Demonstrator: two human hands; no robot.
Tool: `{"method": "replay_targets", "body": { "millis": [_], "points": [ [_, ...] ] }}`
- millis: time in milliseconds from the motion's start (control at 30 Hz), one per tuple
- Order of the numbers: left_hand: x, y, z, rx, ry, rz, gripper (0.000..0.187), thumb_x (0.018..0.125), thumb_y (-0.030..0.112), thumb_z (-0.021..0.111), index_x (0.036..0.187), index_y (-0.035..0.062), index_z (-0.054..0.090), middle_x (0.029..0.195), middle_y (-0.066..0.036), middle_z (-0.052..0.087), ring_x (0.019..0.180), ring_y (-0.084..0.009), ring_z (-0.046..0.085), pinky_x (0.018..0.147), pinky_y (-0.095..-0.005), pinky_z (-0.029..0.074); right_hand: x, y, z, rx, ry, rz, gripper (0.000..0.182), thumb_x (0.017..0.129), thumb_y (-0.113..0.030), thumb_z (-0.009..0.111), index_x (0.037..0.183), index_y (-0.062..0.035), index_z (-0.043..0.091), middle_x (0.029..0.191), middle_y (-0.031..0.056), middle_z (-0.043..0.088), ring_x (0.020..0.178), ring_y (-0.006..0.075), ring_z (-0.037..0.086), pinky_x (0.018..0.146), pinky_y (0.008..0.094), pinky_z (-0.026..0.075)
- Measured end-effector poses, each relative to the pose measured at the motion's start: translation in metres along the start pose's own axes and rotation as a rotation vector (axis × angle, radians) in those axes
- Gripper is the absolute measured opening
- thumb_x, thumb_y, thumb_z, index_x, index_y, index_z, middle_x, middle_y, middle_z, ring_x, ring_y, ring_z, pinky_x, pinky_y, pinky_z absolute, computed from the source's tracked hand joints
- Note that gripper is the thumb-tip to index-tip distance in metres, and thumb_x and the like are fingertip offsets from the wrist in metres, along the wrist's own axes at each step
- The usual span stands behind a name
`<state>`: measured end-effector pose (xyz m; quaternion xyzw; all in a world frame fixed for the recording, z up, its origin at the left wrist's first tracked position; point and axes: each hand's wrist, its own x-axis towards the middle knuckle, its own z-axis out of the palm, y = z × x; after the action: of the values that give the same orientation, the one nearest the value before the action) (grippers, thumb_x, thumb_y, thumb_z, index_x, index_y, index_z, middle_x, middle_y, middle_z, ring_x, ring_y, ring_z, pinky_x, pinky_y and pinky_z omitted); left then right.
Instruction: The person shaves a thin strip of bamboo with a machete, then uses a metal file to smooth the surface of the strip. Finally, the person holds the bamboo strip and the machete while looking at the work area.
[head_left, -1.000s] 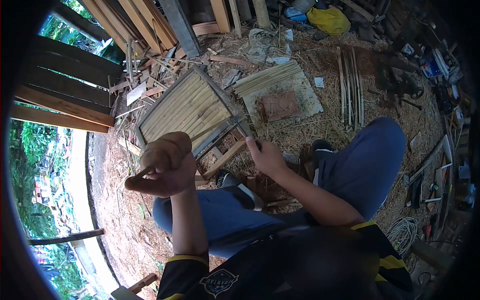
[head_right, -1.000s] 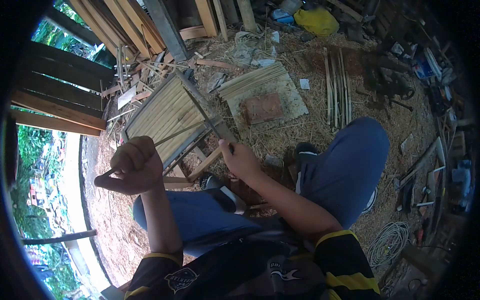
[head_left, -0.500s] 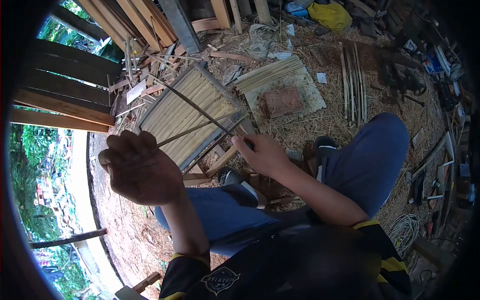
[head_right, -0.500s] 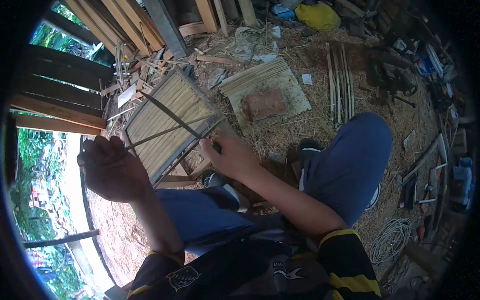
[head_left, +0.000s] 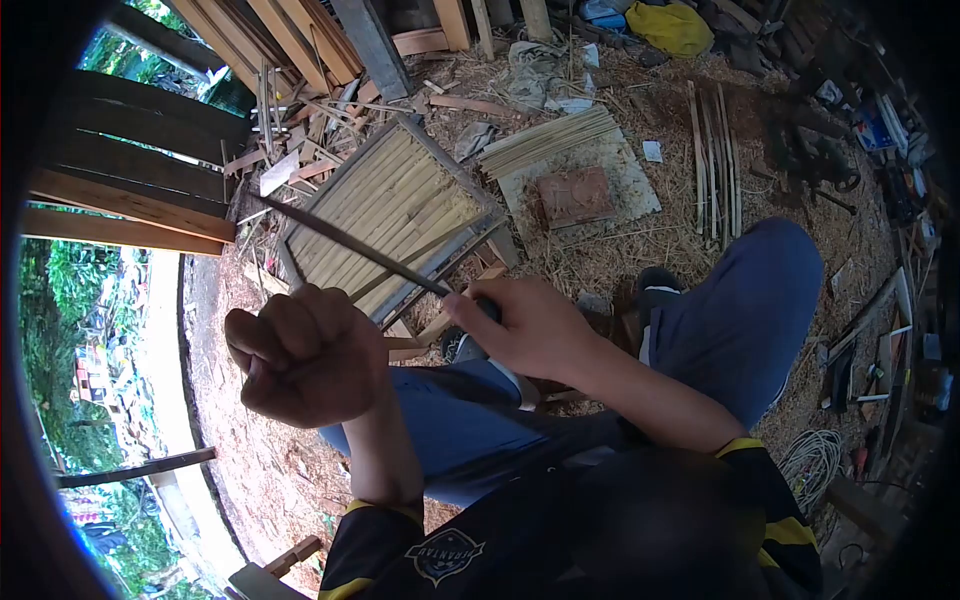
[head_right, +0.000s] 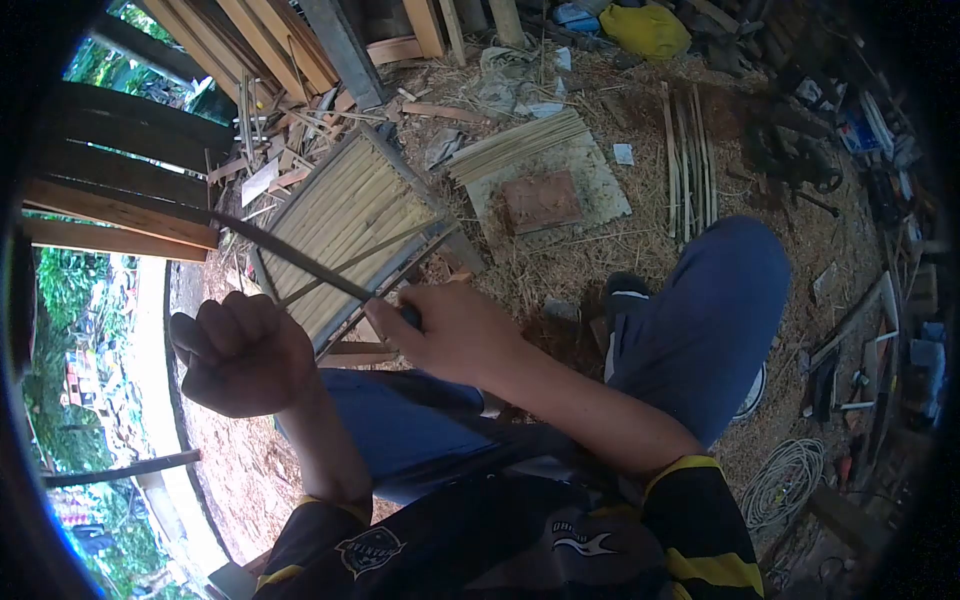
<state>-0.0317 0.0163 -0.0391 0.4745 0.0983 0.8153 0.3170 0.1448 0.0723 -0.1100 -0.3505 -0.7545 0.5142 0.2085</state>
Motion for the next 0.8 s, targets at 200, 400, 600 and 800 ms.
{"method": "replay_targets", "body": {
  "millis": [200,400,600,800],
  "points": [
    [-0.006,-0.003,0.009,0.065,-0.041,-0.023,0.023,0.093,0.021,0.047,0.076,0.0142,0.033,0.060,0.002,0.033,0.052,-0.0092,0.025,0.051,-0.0285,0.025,-0.009,-0.012,-0.002,0.008,0.014,-0.061,0.046,0.101,-0.043,0.057,0.080,-0.0040,0.069,0.056,0.0150,0.056,0.054,0.0336,0.062,0.053,0.0425,0.045],
    [-0.008,-0.008,0.016,0.063,-0.069,-0.021,0.021,0.090,0.018,0.046,0.074,0.0150,0.034,0.059,0.002,0.030,0.051,-0.0108,0.025,0.050,-0.0291,0.024,-0.005,-0.007,-0.010,-0.044,-0.007,-0.032,0.047,0.101,-0.043,0.056,0.077,-0.0037,0.068,0.056,0.0154,0.056,0.055,0.0346,0.062,0.055,0.0448,0.046],
    [-0.012,-0.006,0.015,0.097,-0.071,-0.039,0.023,0.092,0.021,0.048,0.075,0.0148,0.035,0.059,0.002,0.032,0.051,-0.0101,0.029,0.048,-0.0277,0.023,0.001,0.011,-0.001,-0.011,0.036,-0.058,0.048,0.102,-0.043,0.055,0.078,-0.0031,0.068,0.057,0.0156,0.058,0.057,0.0352,0.063,0.056,0.0439,0.047],
    [-0.016,-0.010,0.018,0.092,-0.040,-0.025,0.025,0.094,0.022,0.047,0.075,0.0148,0.033,0.057,0.003,0.031,0.048,-0.0068,0.027,0.047,-0.0268,0.022,-0.014,-0.011,-0.012,0.000,-0.021,-0.043,0.044,0.102,-0.040,0.055,0.081,-0.0033,0.069,0.059,0.0158,0.060,0.060,0.0348,0.066,0.058,0.0428,0.049]
  ]
}}
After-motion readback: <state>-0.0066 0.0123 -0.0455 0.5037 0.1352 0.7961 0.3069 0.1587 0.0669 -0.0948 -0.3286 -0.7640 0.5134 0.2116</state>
